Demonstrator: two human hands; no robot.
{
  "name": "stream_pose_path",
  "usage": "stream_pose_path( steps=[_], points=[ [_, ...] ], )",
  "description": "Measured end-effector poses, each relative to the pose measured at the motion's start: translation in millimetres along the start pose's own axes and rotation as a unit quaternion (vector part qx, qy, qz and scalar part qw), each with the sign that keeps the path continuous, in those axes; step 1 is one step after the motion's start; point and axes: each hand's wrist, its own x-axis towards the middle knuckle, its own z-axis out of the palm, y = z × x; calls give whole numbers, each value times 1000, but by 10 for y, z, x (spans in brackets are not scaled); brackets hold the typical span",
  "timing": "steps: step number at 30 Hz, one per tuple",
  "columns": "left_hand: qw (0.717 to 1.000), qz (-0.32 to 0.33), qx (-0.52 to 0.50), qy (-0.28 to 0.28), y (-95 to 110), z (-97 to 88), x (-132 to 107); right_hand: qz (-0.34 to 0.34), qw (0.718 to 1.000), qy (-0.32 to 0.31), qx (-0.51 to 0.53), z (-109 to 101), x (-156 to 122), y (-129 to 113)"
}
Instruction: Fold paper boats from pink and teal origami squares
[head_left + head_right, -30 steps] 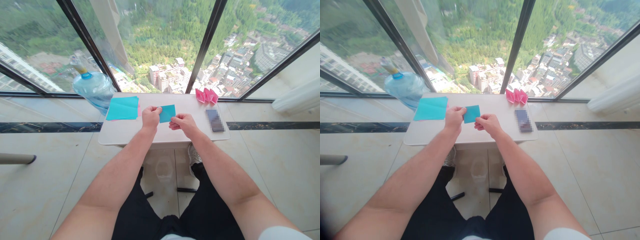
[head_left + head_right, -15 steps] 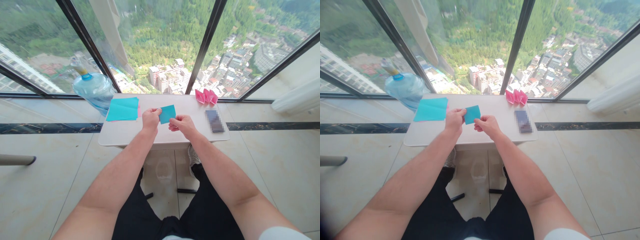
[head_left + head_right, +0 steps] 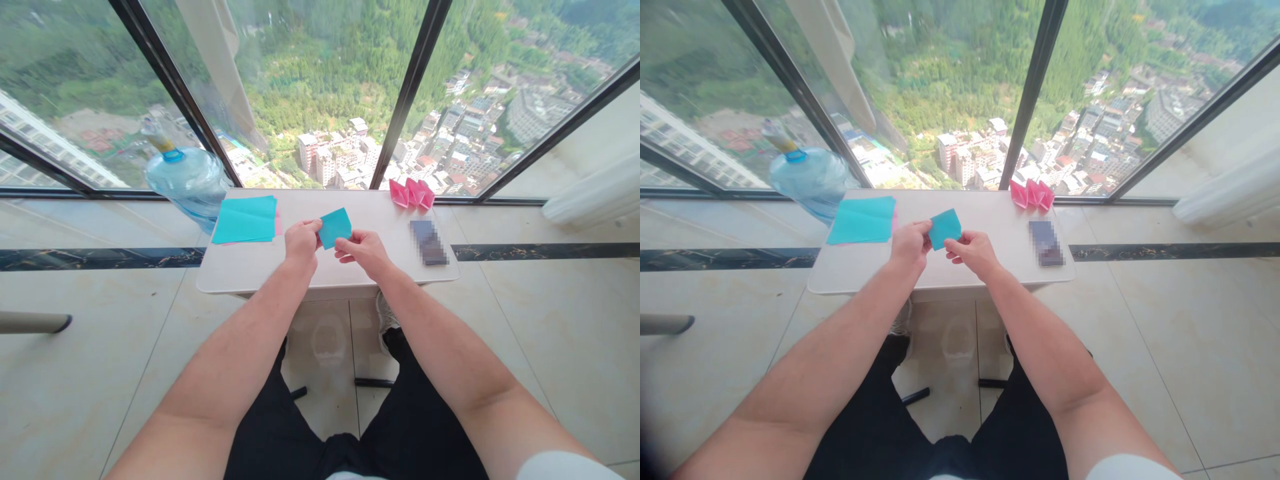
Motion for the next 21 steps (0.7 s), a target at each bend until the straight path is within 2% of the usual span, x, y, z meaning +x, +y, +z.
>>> stream_pose_path(
  steps=[10,15,21],
  points=[
    [1000,4,-27,9,19,-24,-25,8,1000,6,17,83,6,7],
    [999,0,-42,12,-31,23,-38,31,998,1,50,133,-4,38],
    [999,7,-49,22,-62,38,-58,23,998,16,56,195,1,45]
  ],
)
